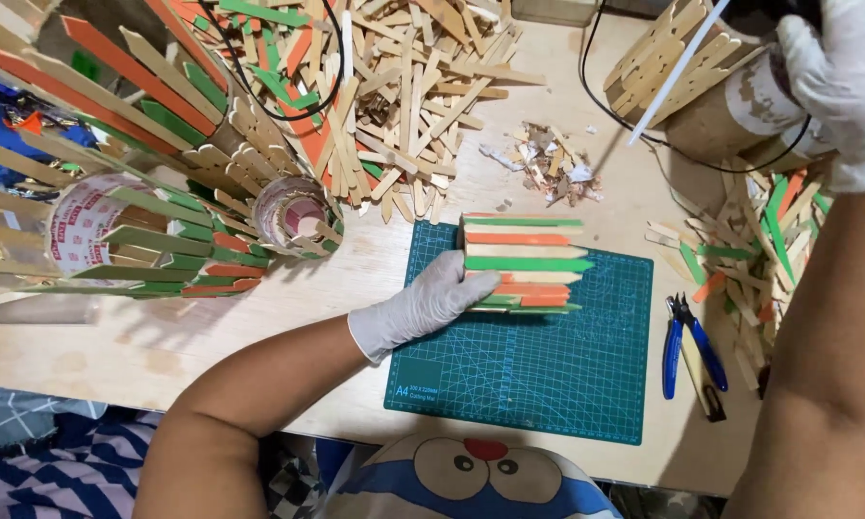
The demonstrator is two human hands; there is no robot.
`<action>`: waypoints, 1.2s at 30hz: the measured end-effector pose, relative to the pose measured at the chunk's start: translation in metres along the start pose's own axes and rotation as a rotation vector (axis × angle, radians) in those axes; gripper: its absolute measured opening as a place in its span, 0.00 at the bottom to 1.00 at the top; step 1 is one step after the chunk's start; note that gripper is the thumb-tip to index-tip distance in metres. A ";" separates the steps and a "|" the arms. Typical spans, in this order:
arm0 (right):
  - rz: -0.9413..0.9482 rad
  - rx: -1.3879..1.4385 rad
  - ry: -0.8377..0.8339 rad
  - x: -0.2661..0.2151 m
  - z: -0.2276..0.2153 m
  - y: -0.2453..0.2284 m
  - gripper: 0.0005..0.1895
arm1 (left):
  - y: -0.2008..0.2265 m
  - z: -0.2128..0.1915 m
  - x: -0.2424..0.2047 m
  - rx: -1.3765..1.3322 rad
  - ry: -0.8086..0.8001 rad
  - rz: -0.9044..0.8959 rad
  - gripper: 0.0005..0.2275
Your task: Trimming popsicle sticks with pliers and gluing them together to build a decorative structure using a hot glue gun.
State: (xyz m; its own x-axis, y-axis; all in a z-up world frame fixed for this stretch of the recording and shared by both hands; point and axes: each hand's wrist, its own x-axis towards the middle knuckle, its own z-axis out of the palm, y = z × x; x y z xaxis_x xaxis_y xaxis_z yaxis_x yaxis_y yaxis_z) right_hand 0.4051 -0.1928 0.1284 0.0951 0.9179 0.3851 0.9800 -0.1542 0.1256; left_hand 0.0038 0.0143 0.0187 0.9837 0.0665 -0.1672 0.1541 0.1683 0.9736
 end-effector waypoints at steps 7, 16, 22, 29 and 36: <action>0.411 -0.070 -0.301 0.032 0.067 0.073 0.28 | -0.030 -0.004 0.000 0.095 0.000 0.173 0.29; 0.390 0.186 -0.200 0.044 0.033 0.047 0.37 | -0.031 -0.006 -0.002 0.058 0.057 0.102 0.23; 0.763 0.734 0.136 -0.029 0.072 0.093 0.14 | -0.044 -0.006 -0.001 0.157 0.052 0.291 0.15; 1.039 1.165 0.142 -0.032 -0.015 -0.138 0.20 | -0.037 -0.005 -0.005 0.216 0.067 0.381 0.21; 0.858 1.361 0.133 -0.122 -0.008 -0.241 0.37 | -0.047 -0.006 -0.003 0.322 0.099 0.496 0.17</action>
State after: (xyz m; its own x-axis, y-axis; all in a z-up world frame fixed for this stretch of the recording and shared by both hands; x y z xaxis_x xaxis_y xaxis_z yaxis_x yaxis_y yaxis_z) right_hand 0.1563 -0.2706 0.0588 0.7249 0.6888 -0.0075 0.0759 -0.0907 -0.9930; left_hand -0.0072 0.0125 -0.0271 0.9342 0.1551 0.3212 -0.2861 -0.2120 0.9345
